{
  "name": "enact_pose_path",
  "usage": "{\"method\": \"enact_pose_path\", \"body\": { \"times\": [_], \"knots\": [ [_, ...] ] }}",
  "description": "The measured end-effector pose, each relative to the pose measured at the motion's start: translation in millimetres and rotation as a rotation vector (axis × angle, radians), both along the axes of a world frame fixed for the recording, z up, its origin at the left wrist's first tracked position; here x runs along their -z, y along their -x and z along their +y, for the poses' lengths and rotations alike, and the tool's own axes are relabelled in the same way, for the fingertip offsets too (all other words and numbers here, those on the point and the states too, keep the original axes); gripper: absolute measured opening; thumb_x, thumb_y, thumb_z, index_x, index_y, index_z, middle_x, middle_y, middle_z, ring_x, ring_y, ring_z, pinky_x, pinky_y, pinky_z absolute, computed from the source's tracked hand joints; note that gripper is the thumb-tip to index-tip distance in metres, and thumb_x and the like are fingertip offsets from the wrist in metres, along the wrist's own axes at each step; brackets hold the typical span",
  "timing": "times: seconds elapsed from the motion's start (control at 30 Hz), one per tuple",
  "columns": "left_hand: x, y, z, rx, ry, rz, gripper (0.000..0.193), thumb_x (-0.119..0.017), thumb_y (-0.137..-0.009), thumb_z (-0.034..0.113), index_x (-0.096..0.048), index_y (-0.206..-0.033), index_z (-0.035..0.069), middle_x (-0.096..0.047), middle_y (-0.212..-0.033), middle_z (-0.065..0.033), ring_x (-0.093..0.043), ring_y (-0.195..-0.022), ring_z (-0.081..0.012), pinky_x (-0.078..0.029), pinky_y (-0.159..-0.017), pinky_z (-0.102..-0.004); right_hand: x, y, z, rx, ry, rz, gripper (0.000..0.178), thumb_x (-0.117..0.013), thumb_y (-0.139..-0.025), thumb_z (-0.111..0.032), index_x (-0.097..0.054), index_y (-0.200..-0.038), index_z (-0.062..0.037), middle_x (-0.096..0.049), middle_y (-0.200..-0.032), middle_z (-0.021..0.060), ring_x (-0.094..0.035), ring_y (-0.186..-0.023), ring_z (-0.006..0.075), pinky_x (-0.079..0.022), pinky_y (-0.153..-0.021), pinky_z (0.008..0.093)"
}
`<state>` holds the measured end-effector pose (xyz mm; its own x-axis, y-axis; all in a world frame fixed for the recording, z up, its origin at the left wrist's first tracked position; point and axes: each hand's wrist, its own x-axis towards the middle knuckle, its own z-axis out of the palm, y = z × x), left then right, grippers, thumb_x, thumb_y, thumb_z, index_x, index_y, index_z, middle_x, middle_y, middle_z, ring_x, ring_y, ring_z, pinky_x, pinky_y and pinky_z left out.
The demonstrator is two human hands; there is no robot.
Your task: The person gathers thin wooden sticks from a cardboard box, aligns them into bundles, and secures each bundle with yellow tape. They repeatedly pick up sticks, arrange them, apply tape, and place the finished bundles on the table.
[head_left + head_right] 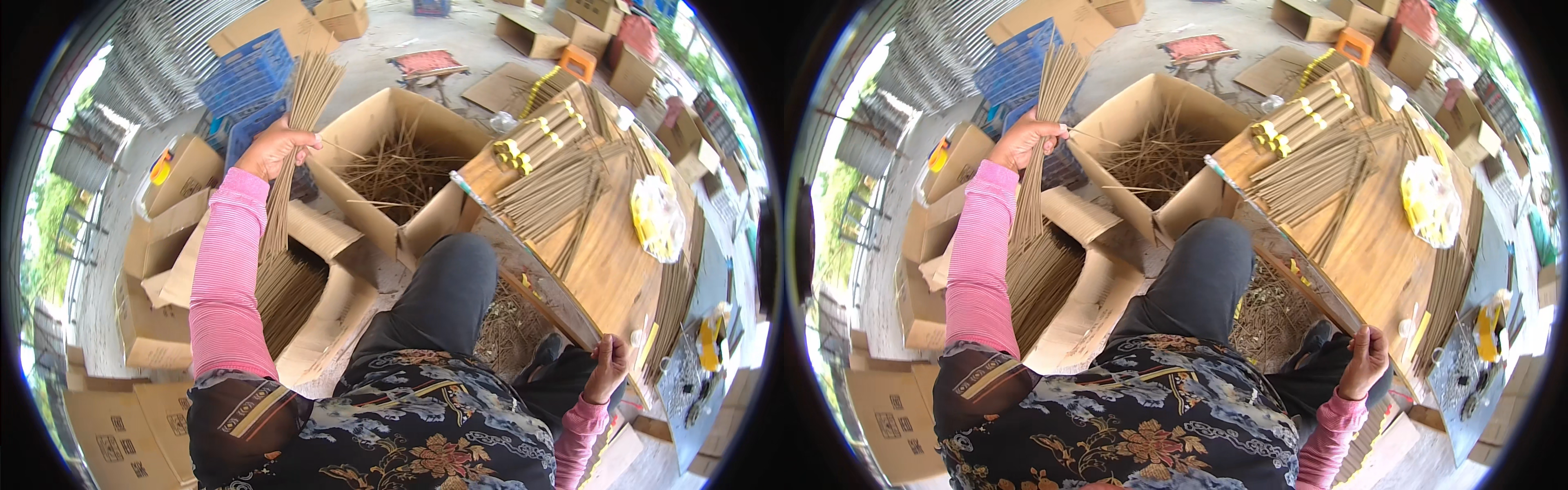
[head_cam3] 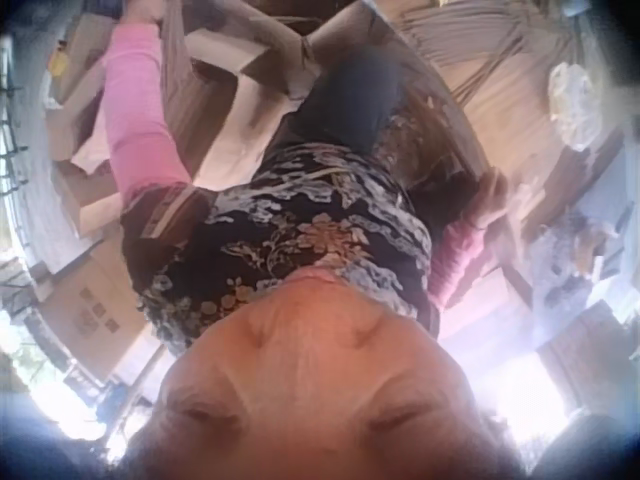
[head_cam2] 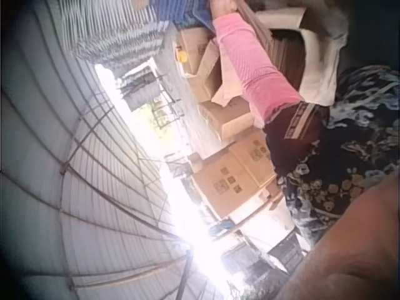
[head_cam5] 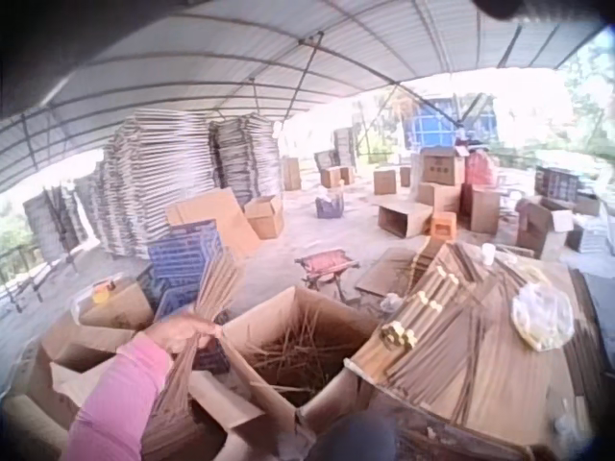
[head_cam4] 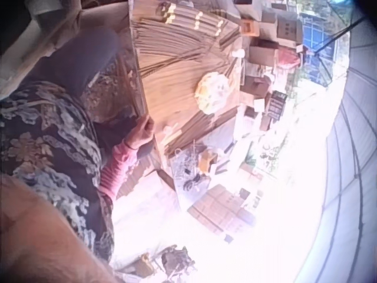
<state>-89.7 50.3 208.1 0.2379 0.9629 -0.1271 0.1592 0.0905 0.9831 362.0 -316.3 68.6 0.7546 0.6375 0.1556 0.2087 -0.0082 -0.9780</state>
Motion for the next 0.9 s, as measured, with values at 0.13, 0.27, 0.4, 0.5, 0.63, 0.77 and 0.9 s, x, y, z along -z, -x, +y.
{"method": "enact_pose_path", "body": {
  "times": [0.13,0.27,0.4,0.5,0.63,0.77,0.9],
  "knots": [
    [7.6,-23.5,25.7,0.082,0.056,-0.043,0.029,-0.062,-0.073,0.003,-0.046,-0.098,0.003,-0.059,-0.072,-0.0093,-0.048,-0.046,-0.0081,-0.038,-0.040,-0.0205,4.9,-6.2,-10.6,0.043,0.014,0.023,0.012,-0.057,-0.086,-0.014,-0.057,-0.083,-0.0022,-0.051,-0.065,-0.0013,-0.043,-0.055,0.0040,-0.036,-0.052,0.0165],
    [3.6,-38.3,31.0,0.081,0.050,-0.021,0.033,-0.061,-0.073,0.004,-0.047,-0.103,0.002,-0.060,-0.075,-0.0110,-0.047,-0.046,-0.0078,-0.037,-0.040,-0.0206,4.3,-2.8,-1.2,0.017,0.001,0.040,0.012,-0.057,-0.086,-0.014,-0.056,-0.083,-0.0019,-0.051,-0.065,-0.0011,-0.044,-0.055,0.0042,-0.036,-0.052,0.0165],
    [13.5,-38.2,45.4,0.026,0.111,-0.035,0.043,-0.060,-0.073,0.002,-0.046,-0.113,0.003,-0.059,-0.072,-0.0104,-0.046,-0.044,-0.0077,-0.037,-0.039,-0.0200,2.2,2.9,10.0,-0.034,-0.011,0.057,0.012,-0.057,-0.086,-0.013,-0.057,-0.084,-0.0015,-0.051,-0.066,-0.0009,-0.045,-0.056,0.0047,-0.037,-0.052,0.0167],
    [19.6,-34.7,54.4,-0.003,0.093,-0.019,0.040,-0.059,-0.072,0.000,-0.048,-0.111,0.004,-0.057,-0.068,-0.0084,-0.045,-0.043,-0.0080,-0.036,-0.038,-0.0204,-2.0,6.1,18.2,-0.064,-0.022,0.073,0.013,-0.057,-0.086,-0.014,-0.056,-0.084,-0.0012,-0.051,-0.065,-0.0011,-0.044,-0.057,0.0048,-0.036,-0.053,0.0169],
    [23.8,-28.0,65.3,0.053,0.131,0.053,0.025,-0.061,-0.072,0.001,-0.053,-0.095,0.005,-0.056,-0.064,-0.0062,-0.047,-0.045,-0.0095,-0.036,-0.040,-0.0223,-5.4,10.7,26.5,-0.091,0.012,0.062,0.013,-0.058,-0.085,-0.014,-0.056,-0.083,-0.0014,-0.050,-0.065,-0.0018,-0.044,-0.058,0.0046,-0.036,-0.053,0.0164],
    [11.4,-50.2,60.0,0.056,0.129,-0.221,0.015,-0.063,-0.076,0.007,-0.054,-0.087,0.005,-0.054,-0.064,-0.0047,-0.046,-0.045,-0.0107,-0.038,-0.043,-0.0237,-13.0,17.4,36.5,-0.151,0.038,0.077,0.013,-0.060,-0.084,-0.014,-0.057,-0.084,-0.0017,-0.051,-0.066,-0.0026,-0.044,-0.059,0.0038,-0.036,-0.054,0.0162],
    [-27.8,-127.8,22.3,0.122,-0.020,-0.413,0.012,-0.064,-0.077,0.010,-0.055,-0.082,0.005,-0.054,-0.065,-0.0047,-0.047,-0.049,-0.0112,-0.039,-0.046,-0.0245,-42.4,31.2,70.3,-0.315,0.036,-0.013,0.013,-0.060,-0.083,-0.009,-0.057,-0.090,0.0007,-0.057,-0.075,0.0018,-0.052,-0.068,0.0089,-0.044,-0.063,0.0209]
  ]
}}
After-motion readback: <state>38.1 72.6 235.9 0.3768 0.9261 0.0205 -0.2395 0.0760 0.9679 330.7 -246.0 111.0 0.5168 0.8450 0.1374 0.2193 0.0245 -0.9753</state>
